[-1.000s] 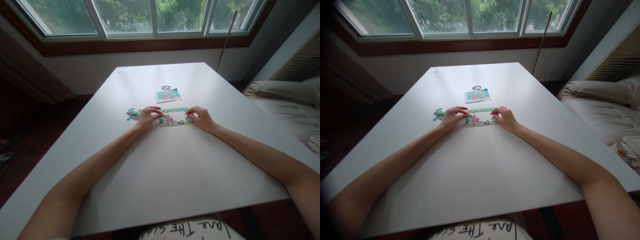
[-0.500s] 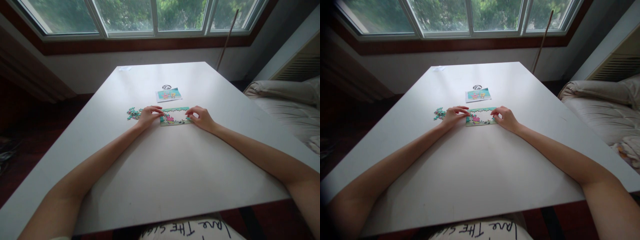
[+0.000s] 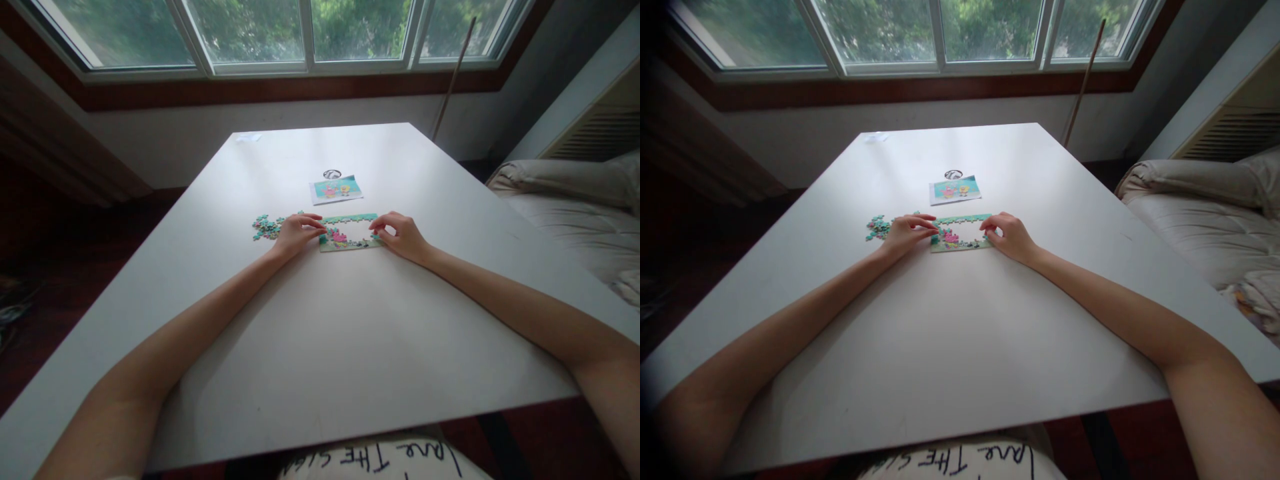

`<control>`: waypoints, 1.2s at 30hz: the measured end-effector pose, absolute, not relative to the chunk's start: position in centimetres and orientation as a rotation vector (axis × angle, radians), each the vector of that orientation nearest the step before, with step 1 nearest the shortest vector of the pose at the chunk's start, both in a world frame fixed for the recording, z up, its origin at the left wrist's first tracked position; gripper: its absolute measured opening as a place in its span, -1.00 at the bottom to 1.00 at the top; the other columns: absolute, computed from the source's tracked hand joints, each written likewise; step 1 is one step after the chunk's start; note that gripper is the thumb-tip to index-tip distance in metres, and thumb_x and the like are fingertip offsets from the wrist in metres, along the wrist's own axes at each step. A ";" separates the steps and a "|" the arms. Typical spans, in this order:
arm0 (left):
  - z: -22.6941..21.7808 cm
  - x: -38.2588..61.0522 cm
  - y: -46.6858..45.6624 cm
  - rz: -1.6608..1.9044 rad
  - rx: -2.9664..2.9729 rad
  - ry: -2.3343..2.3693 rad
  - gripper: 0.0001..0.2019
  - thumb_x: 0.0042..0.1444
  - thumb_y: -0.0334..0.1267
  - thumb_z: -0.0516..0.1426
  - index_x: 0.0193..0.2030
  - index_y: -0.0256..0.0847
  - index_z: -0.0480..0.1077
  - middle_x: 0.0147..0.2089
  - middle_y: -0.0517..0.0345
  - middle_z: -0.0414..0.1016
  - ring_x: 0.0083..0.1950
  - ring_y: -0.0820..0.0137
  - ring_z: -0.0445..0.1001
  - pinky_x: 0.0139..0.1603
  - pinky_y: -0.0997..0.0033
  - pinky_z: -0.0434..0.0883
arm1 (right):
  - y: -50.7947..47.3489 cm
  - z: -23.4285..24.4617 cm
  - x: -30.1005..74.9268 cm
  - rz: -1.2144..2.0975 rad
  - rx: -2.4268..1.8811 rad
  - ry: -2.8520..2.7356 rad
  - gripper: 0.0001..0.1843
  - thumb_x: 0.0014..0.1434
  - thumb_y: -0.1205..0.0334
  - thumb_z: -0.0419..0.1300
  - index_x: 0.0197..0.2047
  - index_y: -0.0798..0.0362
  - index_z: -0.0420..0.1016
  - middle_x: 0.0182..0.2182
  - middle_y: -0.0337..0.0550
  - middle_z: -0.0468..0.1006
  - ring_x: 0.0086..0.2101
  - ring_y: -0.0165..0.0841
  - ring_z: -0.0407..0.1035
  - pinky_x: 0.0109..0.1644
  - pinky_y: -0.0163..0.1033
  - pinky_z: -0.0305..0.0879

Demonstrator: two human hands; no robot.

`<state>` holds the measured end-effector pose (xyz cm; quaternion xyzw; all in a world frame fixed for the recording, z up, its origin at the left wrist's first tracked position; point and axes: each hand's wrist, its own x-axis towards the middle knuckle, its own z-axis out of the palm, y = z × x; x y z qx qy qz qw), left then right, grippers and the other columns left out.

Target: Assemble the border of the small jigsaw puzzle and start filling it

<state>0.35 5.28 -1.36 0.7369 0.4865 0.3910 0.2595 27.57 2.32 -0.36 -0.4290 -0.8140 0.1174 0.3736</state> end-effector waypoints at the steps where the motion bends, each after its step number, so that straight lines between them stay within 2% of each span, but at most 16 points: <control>1: -1.4 0.3 5.3 1.054 1.996 1.320 -0.84 -0.11 -0.14 0.28 -0.41 -0.16 0.58 -0.14 0.09 0.57 -0.12 0.27 0.50 0.00 0.27 0.38 | 2.3 -0.4 27.6 0.300 -1.093 -2.086 -0.79 0.02 0.44 0.08 -0.36 0.04 0.52 -0.45 -0.19 0.55 -0.35 -0.33 0.39 -0.24 -0.24 0.29; 6: -1.7 0.2 5.4 1.064 1.999 1.307 -0.82 -0.10 -0.13 0.28 -0.41 -0.18 0.57 -0.14 0.07 0.56 -0.13 0.29 0.50 -0.01 0.28 0.39 | 2.4 -0.5 27.6 0.295 -1.088 -2.087 -0.78 0.03 0.44 0.08 -0.35 0.04 0.52 -0.44 -0.19 0.56 -0.35 -0.33 0.40 -0.24 -0.24 0.29; 14: -1.3 0.4 5.0 1.096 2.085 1.315 -0.88 -0.03 -0.20 0.23 -0.40 -0.19 0.55 -0.19 0.09 0.58 -0.17 0.34 0.49 -0.14 0.36 0.39 | 2.4 -0.7 27.8 0.287 -1.096 -2.090 -0.78 0.03 0.44 0.08 -0.34 0.05 0.53 -0.43 -0.18 0.55 -0.34 -0.33 0.40 -0.24 -0.24 0.28; 18: -1.4 0.7 4.8 1.097 2.273 1.311 -0.89 0.05 -0.31 0.15 -0.32 -0.18 0.52 -0.26 0.14 0.56 -0.25 0.40 0.46 -0.19 0.39 0.38 | 2.4 -0.6 27.8 0.292 -1.086 -2.087 -0.78 0.03 0.44 0.08 -0.34 0.03 0.52 -0.44 -0.19 0.55 -0.35 -0.34 0.39 -0.25 -0.25 0.28; 22: -1.4 1.0 3.9 1.068 2.532 1.256 -0.77 0.02 -0.50 0.03 -0.25 -0.21 0.45 -0.26 0.14 0.54 -0.21 0.39 0.44 -0.09 0.36 0.37 | 2.4 -0.6 27.8 0.297 -1.084 -2.084 -0.79 0.03 0.43 0.08 -0.34 0.03 0.52 -0.44 -0.19 0.55 -0.35 -0.33 0.39 -0.26 -0.24 0.28; 29: -0.8 1.4 2.4 0.827 2.823 1.232 -0.68 0.01 -0.53 -0.04 -0.15 -0.22 0.39 -0.20 0.05 0.51 -0.16 0.32 0.46 -0.12 0.35 0.39 | 2.4 -0.6 27.8 0.296 -1.094 -2.079 -0.80 0.03 0.42 0.09 -0.35 0.03 0.52 -0.44 -0.19 0.55 -0.35 -0.33 0.39 -0.26 -0.24 0.28; 36: -1.1 1.3 2.4 0.886 2.738 1.334 -0.64 -0.03 -0.57 -0.07 -0.14 -0.21 0.34 -0.19 0.11 0.52 -0.19 0.34 0.48 -0.13 0.37 0.39 | 2.4 -0.6 27.7 0.296 -1.095 -2.087 -0.80 0.03 0.42 0.09 -0.34 0.04 0.53 -0.44 -0.18 0.55 -0.35 -0.33 0.39 -0.26 -0.24 0.29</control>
